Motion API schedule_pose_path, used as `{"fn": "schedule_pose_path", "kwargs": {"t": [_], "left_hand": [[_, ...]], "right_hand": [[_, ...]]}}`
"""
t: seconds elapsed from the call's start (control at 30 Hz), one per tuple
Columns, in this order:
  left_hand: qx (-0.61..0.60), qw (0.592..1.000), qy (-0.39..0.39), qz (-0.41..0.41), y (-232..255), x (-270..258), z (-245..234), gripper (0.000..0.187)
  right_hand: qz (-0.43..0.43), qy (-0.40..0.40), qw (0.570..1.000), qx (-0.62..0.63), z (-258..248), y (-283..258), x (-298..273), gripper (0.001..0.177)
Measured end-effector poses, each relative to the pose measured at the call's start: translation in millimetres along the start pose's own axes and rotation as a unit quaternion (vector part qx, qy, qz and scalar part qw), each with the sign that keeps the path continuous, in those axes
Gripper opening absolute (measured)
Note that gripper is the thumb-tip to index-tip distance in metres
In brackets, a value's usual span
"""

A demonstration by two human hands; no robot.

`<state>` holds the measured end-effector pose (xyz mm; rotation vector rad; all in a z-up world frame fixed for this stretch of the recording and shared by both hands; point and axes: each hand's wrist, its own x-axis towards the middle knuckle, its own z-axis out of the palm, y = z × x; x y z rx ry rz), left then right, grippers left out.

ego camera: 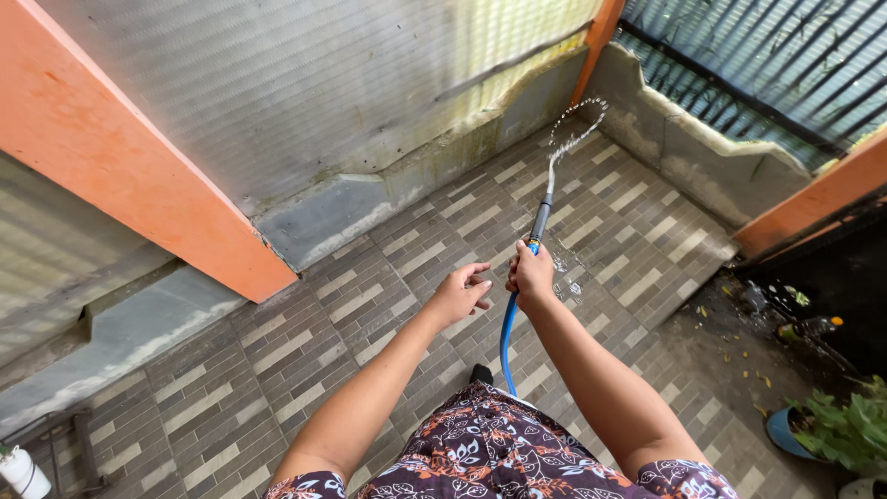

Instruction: The person connects a hose to a tap, uncoils the hose on the floor, and sprays water at potted plants along a wall.

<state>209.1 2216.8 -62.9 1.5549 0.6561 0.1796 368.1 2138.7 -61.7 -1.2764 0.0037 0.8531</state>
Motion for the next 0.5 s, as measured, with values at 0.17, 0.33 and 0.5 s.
{"fn": "schedule_pose_path", "kwargs": {"t": [0.17, 0.33, 0.5], "left_hand": [[-0.007, 1.0, 0.014, 0.007, -1, 36, -26, 0.051], [-0.017, 1.0, 0.019, 0.01, 1, 93, -47, 0.052], [-0.008, 1.0, 0.014, 0.017, 19, 170, -64, 0.053]], "right_hand": [[0.017, -0.004, 1.0, -0.002, 20, 2, 45, 0.01], [0.009, 0.019, 1.0, -0.02, 38, -4, 109, 0.011], [0.017, 0.017, 1.0, -0.004, 62, -35, 176, 0.011]]}}
